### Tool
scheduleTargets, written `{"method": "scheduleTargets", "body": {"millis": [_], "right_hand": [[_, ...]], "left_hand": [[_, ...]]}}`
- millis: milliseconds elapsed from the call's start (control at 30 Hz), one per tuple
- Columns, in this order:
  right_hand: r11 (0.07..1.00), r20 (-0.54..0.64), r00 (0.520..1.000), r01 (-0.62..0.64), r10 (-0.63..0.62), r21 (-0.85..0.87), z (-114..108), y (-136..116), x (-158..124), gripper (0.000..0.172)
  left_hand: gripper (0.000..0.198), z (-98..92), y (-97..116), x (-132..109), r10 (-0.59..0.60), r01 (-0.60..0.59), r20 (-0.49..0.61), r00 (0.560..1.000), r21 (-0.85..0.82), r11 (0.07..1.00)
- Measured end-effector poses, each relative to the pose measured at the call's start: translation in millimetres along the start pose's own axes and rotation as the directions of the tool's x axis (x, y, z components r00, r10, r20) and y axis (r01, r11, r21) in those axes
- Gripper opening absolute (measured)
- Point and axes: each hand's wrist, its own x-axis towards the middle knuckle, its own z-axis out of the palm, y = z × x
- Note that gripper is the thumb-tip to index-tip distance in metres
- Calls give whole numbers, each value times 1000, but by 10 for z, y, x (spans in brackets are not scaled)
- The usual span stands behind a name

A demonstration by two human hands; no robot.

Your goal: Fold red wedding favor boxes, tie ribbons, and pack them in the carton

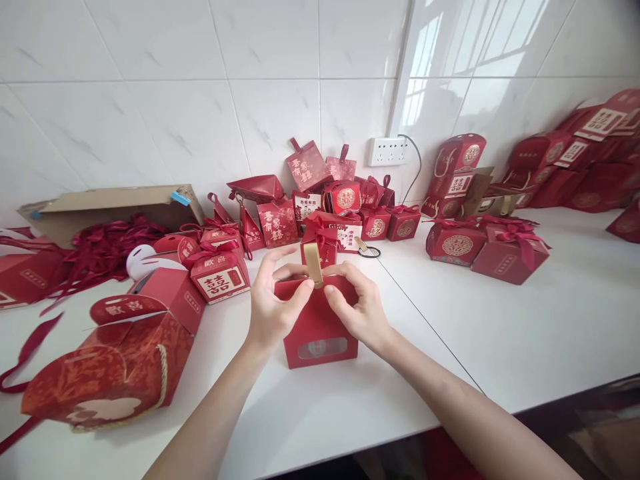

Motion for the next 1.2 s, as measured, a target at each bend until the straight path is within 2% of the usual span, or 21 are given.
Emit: {"method": "scheduleTargets", "body": {"millis": [167,333,667,800,967,1200], "right_hand": [[1000,-12,1000,-17,17,-2,3,1,6,9],[994,-20,994,-102,103,27,26,-50,24,11],[958,66,963,-266,260,107,-7,-95,66,10],[973,22,976,-217,216,79,7,-100,50,12],[990,-6,992,-126,126,60,15,-81,23,10],[988,-21,989,-146,147,47,32,-74,29,11]], "left_hand": [[38,18,-9,-2,31,-31,-31,999,10,999],[36,0,-9,-3,-7,8,-16,1000,25,1000],[23,-7,4,5,-84,84,-12,996,6,996],[20,4,-7,-7,-44,46,-48,998,43,998],[23,-3,-37,-18,32,-32,7,999,24,999],[23,-7,-31,-20,-8,9,-3,1000,84,996]]}}
